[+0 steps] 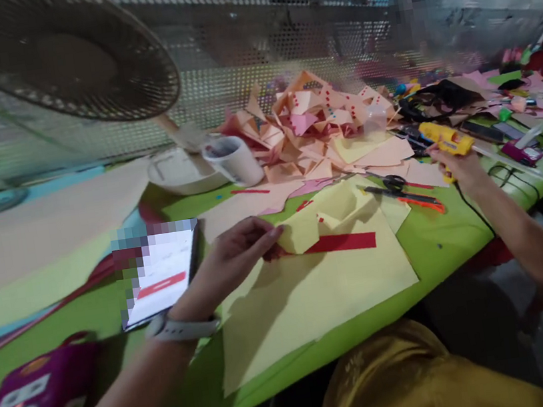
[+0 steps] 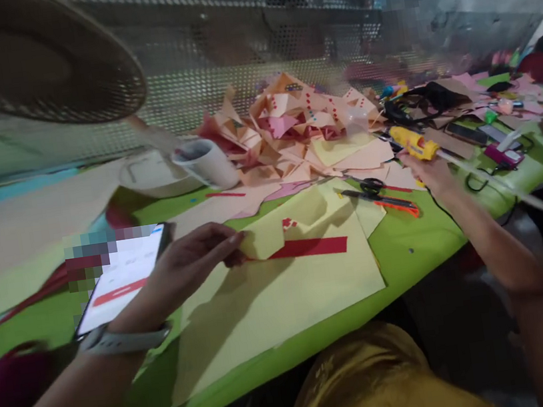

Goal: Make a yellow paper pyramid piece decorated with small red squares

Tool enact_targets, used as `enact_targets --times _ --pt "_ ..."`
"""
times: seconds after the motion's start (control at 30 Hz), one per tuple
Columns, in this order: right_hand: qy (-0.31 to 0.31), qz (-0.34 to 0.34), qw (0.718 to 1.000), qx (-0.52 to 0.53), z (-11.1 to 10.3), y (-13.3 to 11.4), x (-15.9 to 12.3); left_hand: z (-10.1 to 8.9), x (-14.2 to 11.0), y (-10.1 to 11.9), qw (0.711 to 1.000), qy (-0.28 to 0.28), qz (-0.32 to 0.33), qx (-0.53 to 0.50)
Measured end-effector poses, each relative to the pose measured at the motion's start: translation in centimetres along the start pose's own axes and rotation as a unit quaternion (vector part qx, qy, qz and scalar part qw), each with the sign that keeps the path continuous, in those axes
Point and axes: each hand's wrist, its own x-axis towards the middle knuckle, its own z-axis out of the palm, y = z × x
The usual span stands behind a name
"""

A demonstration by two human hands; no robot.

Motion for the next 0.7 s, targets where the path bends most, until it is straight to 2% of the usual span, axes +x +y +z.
enact_targets --times 0.03,0.1,0.17,0.27,0.37,0.47,0.53,0.7 --pt "-0.03 0.024 0.995 0.095 1.3 -1.5 -0.5 0.1 0.0 -0.4 1.0 -0.01 0.003 -0.003" --pt "-0.121 0.034 0.964 0.234 3.8 -4.6 -1.6 0.1 0.0 -1.2 1.0 -0.028 0.001 -0.009" --pt "-0.215 0.027 0.933 0.289 5.8 -7.3 -2.6 0.0 0.1 -2.0 0.998 -0.067 -0.006 0.005" --pt "-0.312 -0.001 0.912 0.267 7.9 -10.3 -3.8 -0.2 0.0 -2.8 0.994 -0.102 -0.014 0.023" --pt "-0.37 -0.027 0.906 0.205 9.0 -11.5 -4.6 -0.1 0.1 -2.8 0.995 -0.085 -0.01 0.054" --pt "-0.394 -0.054 0.903 0.164 9.7 -11.6 -5.5 0.2 0.2 -2.5 0.994 -0.067 0.004 0.082" --pt "-0.412 -0.056 0.898 0.146 9.9 -11.4 -6.2 0.5 0.2 -2.3 0.996 -0.061 -0.001 0.063" --pt "-0.427 -0.07 0.895 0.108 9.6 -11.1 -7.7 0.9 -0.1 -2.0 0.992 -0.117 -0.021 -0.042"
